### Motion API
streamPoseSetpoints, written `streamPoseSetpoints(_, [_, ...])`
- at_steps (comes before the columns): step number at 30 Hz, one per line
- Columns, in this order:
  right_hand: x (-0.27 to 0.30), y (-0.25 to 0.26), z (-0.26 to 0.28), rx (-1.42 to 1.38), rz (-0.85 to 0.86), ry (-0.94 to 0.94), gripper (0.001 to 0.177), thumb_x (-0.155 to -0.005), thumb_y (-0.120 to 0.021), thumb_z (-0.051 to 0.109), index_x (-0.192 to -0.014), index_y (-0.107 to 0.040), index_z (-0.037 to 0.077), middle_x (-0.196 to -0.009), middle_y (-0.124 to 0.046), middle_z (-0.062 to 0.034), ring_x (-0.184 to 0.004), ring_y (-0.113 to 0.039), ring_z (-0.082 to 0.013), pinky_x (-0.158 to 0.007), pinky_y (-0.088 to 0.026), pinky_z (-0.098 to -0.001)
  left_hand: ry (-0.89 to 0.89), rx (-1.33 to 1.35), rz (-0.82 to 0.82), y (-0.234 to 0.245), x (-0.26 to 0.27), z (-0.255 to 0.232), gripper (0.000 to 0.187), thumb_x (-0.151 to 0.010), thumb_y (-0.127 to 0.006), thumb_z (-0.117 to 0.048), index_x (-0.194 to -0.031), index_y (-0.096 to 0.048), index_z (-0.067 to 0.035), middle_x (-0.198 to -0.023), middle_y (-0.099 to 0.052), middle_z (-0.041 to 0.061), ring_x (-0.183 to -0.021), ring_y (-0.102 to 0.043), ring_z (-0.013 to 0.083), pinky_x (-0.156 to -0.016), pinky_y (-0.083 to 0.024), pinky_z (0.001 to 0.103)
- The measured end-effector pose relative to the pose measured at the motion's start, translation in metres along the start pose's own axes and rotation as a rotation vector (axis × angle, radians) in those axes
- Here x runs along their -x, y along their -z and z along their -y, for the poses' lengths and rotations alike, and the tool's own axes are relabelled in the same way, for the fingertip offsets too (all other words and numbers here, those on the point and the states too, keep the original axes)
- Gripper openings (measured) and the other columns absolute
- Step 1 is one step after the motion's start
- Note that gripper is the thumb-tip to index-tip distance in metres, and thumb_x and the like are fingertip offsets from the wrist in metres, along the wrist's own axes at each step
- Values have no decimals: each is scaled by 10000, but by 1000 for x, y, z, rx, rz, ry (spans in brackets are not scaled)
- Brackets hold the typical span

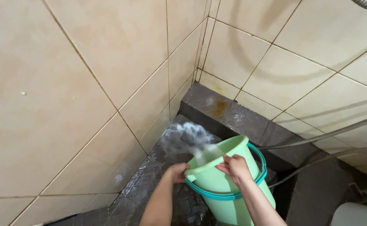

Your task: Hand washing a garment in a bucket and then filling the bucket with clean water using a sprayer.

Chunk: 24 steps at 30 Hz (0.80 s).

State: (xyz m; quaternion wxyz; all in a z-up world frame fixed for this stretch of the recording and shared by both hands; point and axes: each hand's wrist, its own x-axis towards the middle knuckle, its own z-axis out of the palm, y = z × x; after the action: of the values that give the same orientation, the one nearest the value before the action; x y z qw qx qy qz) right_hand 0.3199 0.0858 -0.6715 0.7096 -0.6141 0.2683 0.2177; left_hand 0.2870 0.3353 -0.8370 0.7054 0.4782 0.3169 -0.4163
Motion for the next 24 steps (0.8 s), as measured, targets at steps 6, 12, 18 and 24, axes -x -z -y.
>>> streamPoseSetpoints(6, [4, 0, 8, 2, 4, 11, 226, -978, -609, 96, -962, -543, -119, -883, -657, -213, -768, -715, -305, -745, -656, -396, -3, -77, -1, -5, -5, -4, 141, -847, -644, -264, -946, -641, -164, -734, -611, -25, -663, -599, 142, -643, -557, 357])
streamPoseSetpoints(12, [-9, -4, 9, 25, 21, 38, 228, -982, -611, 111, -955, -556, -109, -862, -651, -202, -753, -708, -300, -735, -656, -398, 11, -35, 14, -4, -6, -6, 140, -877, -637, -290, -939, -647, -165, -758, -657, -25, -693, -649, 135, -653, -573, 341])
streamPoseSetpoints(18, [-8, -17, 26, 70, 9, 58, 228, -982, -620, 112, -923, -551, -97, -838, -645, -191, -728, -712, -296, -712, -658, -394, 21, 46, 70, -6, -12, -5, 157, -899, -641, -332, -888, -645, -176, -738, -658, -42, -664, -638, 120, -634, -562, 317])
streamPoseSetpoints(24, [-10, -25, 46, 112, 2, 98, 232, -979, -632, 118, -881, -551, -76, -816, -649, -181, -696, -708, -283, -675, -656, -380, -32, 108, 138, -10, -14, -15, 135, -902, -643, -300, -855, -641, -173, -681, -610, -41, -553, -598, 114, -545, -551, 303])
